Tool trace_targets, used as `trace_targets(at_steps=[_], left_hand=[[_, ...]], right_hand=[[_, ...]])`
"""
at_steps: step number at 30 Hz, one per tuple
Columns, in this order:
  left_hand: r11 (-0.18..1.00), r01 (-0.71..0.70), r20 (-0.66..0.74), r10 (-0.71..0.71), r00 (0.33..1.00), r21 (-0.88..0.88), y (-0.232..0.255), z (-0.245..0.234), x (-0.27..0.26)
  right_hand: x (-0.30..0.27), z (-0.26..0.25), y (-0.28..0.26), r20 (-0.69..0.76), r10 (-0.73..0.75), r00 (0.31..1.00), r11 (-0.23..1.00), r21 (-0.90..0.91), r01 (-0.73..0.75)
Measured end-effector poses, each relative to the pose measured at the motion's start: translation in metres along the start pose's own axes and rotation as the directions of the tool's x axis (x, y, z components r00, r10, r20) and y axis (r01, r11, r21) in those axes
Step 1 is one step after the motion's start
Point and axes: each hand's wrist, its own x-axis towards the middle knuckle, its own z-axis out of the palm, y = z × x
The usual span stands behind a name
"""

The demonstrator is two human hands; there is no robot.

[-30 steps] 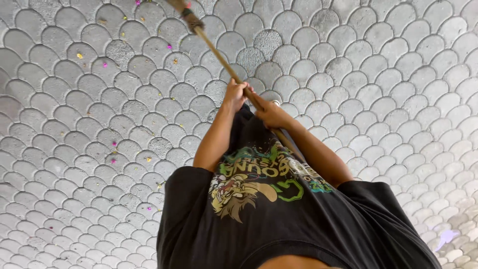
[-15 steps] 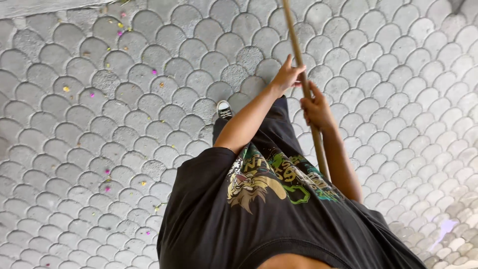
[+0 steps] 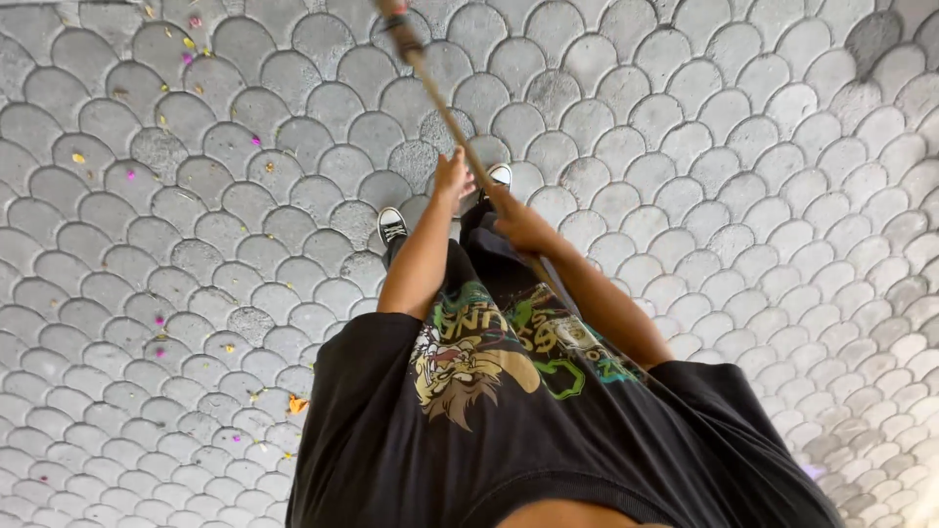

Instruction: The person sweeps a tiled outdoor patio area using a long-handled broom. They move back and forth, gathering scattered debris and leaves into a pile while navigating around green plastic chairs and a white door frame.

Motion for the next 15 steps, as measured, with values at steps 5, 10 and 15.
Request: trace_targets(at_steps=[5,10,15], left_hand=[[0.93,-0.015,-0.104,-0.025,0.994,-0.368,0.069,0.042,-0.052],[0.923,-0.096,0.158,0.165,0.974,-0.372,0.118,0.135,-0.105],[0.918,-0.117,0.317,0.247,0.916,-0.378,0.086,0.229,-0.09]], right_hand=[[-0.042,-0.04,-0.029,0.01,-0.059,0.998,0.979,0.197,0.055],[-0.083,-0.098,-0.009,-0.107,-0.055,0.993,0.94,0.329,0.087],[-0.12,-0.15,-0.047,-0.118,0.087,0.989,0.987,0.144,-0.07]])
